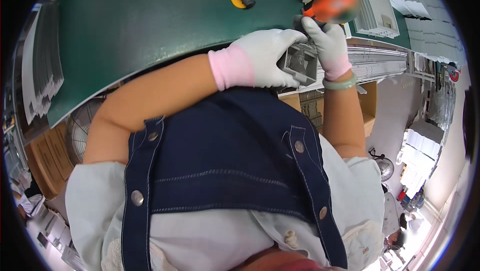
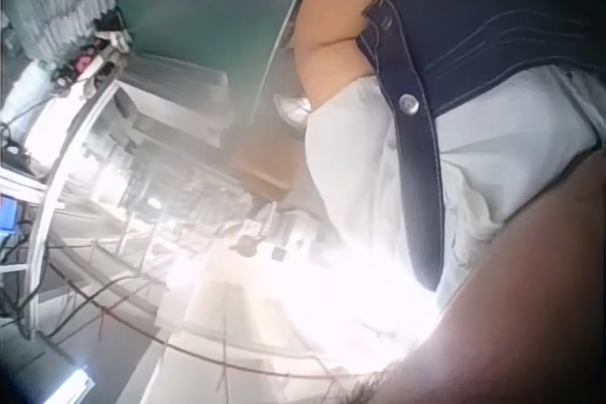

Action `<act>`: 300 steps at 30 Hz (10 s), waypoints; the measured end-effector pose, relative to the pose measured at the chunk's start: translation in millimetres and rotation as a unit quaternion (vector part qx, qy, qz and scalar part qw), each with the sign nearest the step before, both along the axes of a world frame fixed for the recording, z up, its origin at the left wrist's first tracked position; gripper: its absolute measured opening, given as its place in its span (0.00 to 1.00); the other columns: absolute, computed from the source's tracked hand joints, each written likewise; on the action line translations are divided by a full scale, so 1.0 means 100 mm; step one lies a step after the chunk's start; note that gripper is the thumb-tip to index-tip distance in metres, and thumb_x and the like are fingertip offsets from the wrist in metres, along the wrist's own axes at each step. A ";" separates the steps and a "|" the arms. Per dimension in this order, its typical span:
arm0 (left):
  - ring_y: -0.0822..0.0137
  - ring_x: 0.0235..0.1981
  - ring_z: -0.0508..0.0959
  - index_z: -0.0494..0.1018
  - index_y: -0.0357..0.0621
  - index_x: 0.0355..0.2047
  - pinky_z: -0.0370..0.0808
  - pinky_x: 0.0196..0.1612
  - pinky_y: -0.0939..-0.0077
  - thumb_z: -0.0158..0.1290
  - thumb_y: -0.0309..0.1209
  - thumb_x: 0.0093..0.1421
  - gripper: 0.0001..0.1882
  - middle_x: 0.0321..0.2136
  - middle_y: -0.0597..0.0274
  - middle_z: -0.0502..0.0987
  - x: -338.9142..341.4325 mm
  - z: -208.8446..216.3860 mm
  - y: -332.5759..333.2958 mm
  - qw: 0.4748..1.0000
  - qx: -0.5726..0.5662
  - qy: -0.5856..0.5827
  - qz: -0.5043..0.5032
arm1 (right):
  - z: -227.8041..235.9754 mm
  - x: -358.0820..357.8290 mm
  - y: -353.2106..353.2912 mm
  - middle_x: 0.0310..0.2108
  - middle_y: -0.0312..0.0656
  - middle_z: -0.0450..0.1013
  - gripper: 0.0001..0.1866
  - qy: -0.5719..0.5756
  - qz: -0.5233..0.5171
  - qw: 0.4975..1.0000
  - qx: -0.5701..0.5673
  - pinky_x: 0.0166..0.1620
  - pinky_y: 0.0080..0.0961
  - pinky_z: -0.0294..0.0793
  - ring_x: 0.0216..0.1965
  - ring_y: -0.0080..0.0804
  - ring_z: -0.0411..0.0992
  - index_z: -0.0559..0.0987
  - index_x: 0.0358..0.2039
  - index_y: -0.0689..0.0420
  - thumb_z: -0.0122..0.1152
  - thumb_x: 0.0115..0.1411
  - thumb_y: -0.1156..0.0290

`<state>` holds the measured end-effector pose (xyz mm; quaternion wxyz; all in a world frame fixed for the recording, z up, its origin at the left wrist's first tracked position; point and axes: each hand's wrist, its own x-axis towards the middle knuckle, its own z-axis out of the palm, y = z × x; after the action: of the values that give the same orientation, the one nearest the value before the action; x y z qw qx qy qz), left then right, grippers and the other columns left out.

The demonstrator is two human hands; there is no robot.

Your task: The person assembles a small metal box by inserting components and securing them with a power drill. They also use a screwdriver to adjust parts inside the box. The person handles the box and tools with gloved hands on a green workbench.

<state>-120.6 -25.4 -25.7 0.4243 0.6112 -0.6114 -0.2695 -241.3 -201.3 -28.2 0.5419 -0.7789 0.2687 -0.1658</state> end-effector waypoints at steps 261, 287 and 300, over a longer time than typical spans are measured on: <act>0.51 0.31 0.80 0.72 0.39 0.52 0.75 0.36 0.58 0.68 0.34 0.39 0.37 0.31 0.55 0.79 1.31 0.44 0.21 0.922 -0.181 -0.248 0.236 | 0.81 0.95 0.60 0.25 0.31 0.77 0.09 -0.002 -0.028 0.999 -0.024 0.30 0.13 0.68 0.26 0.12 0.69 0.86 0.41 0.65 0.69 0.60 0.76; 0.52 0.27 0.79 0.72 0.39 0.51 0.75 0.33 0.59 0.67 0.32 0.40 0.35 0.27 0.56 0.77 1.34 0.43 0.21 0.906 -0.236 -0.244 0.252 | 0.74 0.85 0.55 0.27 0.42 0.79 0.19 -0.044 0.007 0.970 -0.240 0.35 0.21 0.75 0.26 0.26 0.75 0.81 0.52 0.64 0.66 0.58 0.79; 0.51 0.37 0.78 0.67 0.38 0.59 0.76 0.43 0.59 0.70 0.33 0.38 0.44 0.43 0.52 0.78 1.43 0.40 0.25 0.916 -0.186 -0.257 0.245 | -0.17 0.15 0.15 0.34 0.45 0.78 0.11 0.127 0.121 0.936 -0.305 0.42 0.38 0.77 0.38 0.46 0.77 0.84 0.40 0.56 0.68 0.57 0.69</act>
<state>22.2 -0.1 14.4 0.4115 0.6999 -0.5696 0.1282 -226.3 -185.9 -45.0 0.2553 -0.9480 0.1758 -0.0727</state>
